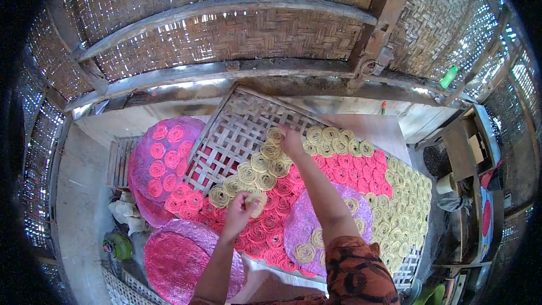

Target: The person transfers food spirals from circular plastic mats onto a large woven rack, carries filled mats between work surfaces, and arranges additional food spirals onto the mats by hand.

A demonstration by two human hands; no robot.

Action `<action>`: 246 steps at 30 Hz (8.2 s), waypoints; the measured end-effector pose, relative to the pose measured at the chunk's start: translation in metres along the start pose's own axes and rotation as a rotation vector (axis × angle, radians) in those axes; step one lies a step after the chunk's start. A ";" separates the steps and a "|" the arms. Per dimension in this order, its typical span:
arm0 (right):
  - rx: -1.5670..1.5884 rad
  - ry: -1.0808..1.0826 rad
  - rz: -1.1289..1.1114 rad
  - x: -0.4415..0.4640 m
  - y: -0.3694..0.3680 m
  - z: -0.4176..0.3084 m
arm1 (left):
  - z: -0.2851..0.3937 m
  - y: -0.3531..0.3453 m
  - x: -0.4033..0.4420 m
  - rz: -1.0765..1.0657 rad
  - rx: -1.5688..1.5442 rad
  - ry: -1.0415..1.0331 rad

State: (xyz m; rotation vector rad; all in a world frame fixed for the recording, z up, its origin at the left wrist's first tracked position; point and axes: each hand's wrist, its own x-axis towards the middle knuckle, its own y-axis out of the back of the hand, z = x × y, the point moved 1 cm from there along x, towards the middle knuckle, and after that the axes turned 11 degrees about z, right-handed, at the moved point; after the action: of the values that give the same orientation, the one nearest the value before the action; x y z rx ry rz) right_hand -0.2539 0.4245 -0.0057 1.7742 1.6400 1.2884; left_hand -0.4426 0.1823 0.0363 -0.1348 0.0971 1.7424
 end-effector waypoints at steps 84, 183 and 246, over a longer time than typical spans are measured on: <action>0.609 -0.320 -0.004 0.068 -0.015 0.075 | -0.036 -0.052 -0.034 0.072 -0.269 0.143; 1.036 -0.472 -0.936 -0.102 0.028 -0.220 | 0.011 0.097 -0.013 0.403 -0.546 0.009; 0.445 0.055 -0.222 -0.153 0.019 -0.183 | -0.008 0.336 -0.290 1.227 0.336 0.181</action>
State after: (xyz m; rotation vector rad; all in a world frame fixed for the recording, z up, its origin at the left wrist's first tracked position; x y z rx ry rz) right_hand -0.3764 0.2254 0.0462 1.7321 2.2169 0.9301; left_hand -0.7229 -0.1599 0.0666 0.0392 0.7219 2.8888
